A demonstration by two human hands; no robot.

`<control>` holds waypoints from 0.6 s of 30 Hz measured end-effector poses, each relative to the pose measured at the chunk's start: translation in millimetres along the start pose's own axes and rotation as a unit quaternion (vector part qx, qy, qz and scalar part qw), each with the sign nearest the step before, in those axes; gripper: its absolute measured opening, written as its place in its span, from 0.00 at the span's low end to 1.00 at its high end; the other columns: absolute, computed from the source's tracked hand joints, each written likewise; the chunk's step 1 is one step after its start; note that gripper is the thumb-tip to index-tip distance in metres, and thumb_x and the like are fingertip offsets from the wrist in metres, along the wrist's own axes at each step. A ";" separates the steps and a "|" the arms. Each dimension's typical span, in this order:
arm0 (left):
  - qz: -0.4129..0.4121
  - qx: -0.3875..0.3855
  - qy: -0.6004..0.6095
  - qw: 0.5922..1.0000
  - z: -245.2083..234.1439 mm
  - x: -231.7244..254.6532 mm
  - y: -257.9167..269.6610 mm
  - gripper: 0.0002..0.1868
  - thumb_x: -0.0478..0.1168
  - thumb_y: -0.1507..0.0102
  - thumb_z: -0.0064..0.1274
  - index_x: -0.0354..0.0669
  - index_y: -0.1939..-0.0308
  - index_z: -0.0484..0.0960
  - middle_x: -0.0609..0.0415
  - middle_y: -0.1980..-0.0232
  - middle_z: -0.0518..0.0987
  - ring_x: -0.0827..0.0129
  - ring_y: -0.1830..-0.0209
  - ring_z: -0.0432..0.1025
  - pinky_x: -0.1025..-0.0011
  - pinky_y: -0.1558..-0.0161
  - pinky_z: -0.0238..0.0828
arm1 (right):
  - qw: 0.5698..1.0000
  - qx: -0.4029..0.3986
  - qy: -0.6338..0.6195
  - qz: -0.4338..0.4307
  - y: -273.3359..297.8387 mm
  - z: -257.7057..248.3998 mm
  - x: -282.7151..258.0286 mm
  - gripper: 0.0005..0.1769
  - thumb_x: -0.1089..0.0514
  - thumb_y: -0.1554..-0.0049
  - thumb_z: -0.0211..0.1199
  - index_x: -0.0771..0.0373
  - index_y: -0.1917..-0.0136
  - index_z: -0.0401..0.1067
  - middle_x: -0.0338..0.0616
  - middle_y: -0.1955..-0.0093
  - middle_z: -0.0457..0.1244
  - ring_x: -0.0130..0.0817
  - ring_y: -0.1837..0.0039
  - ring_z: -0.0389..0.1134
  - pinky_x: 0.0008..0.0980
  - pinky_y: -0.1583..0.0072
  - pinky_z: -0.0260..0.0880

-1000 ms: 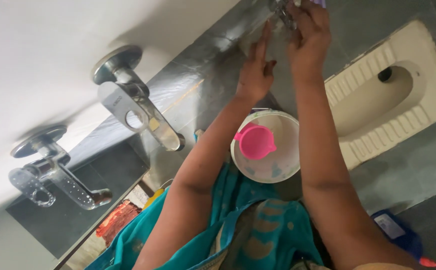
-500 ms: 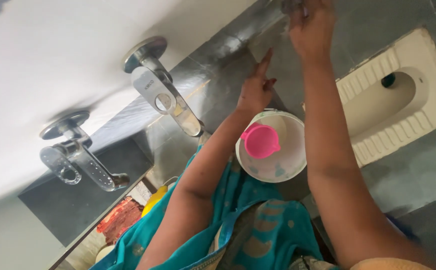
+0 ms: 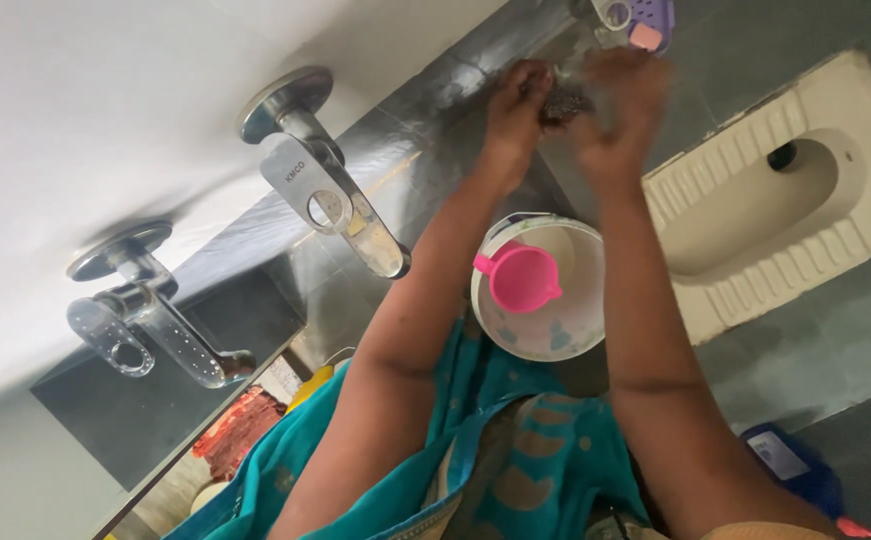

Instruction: Installing or repairing a water tap on a bathroom wall.

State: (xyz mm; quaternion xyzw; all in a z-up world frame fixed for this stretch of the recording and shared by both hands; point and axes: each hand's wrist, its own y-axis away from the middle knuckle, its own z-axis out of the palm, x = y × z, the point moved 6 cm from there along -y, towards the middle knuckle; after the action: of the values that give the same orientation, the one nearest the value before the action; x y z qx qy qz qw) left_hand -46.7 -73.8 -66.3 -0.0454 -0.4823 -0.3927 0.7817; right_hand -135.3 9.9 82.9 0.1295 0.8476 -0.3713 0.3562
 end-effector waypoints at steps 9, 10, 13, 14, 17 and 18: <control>-0.091 0.073 -0.107 0.987 2.8 8.6 3.5 0.10 0.39 0.33 0.53 0.41 0.49 0.77 0.51 0.50 0.78 0.70 0.57 0.76 0.67 0.62 0.83 | 0.990 -0.040 -0.065 0.118 -35.1 3.4 66.9 0.11 0.65 0.35 0.71 0.68 0.40 0.75 0.51 0.48 0.68 0.44 0.49 0.70 0.41 0.49 0.71; -0.101 0.069 -0.119 0.985 2.4 3.6 2.4 0.10 0.40 0.33 0.54 0.40 0.49 0.78 0.50 0.50 0.79 0.69 0.57 0.77 0.67 0.62 0.83 | 0.992 -0.065 -0.021 0.102 -36.7 2.5 67.8 0.08 0.66 0.34 0.70 0.68 0.42 0.75 0.52 0.51 0.68 0.46 0.52 0.70 0.42 0.50 0.70; -0.111 0.070 -0.107 0.986 -6.9 -13.3 5.4 0.11 0.40 0.34 0.55 0.40 0.49 0.78 0.50 0.51 0.79 0.67 0.58 0.76 0.66 0.62 0.83 | 0.992 -0.107 0.042 0.056 -33.3 1.3 64.1 0.04 0.68 0.33 0.67 0.69 0.44 0.75 0.55 0.54 0.67 0.52 0.54 0.68 0.45 0.50 0.68; -0.111 0.068 -0.082 0.988 -9.3 -18.6 4.5 0.11 0.40 0.34 0.55 0.40 0.49 0.77 0.50 0.52 0.79 0.65 0.60 0.76 0.65 0.62 0.82 | 0.990 -0.120 0.065 0.026 -33.0 0.8 61.0 0.03 0.70 0.33 0.65 0.70 0.44 0.74 0.57 0.54 0.66 0.56 0.52 0.67 0.47 0.49 0.67; -0.128 0.069 -0.091 0.985 -14.2 -10.6 6.7 0.12 0.40 0.35 0.54 0.43 0.49 0.76 0.49 0.54 0.80 0.66 0.60 0.77 0.67 0.64 0.80 | 0.988 -0.133 0.072 -0.011 -31.3 -1.8 79.2 0.06 0.72 0.34 0.61 0.71 0.43 0.72 0.60 0.49 0.66 0.60 0.48 0.69 0.47 0.47 0.68; -0.131 0.071 -0.091 0.985 -14.8 -8.3 8.8 0.12 0.40 0.35 0.54 0.43 0.49 0.76 0.49 0.54 0.80 0.66 0.60 0.77 0.67 0.64 0.80 | 0.988 -0.136 0.072 -0.008 -27.0 0.4 85.3 0.06 0.72 0.34 0.61 0.71 0.43 0.72 0.60 0.49 0.66 0.60 0.48 0.69 0.47 0.47 0.68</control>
State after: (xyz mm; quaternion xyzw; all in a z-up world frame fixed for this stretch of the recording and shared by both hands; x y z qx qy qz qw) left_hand -32.2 -69.7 -77.9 0.0382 -0.5795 -0.4511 0.6777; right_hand -208.9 -12.9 37.5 0.0994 0.9146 -0.2453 0.3058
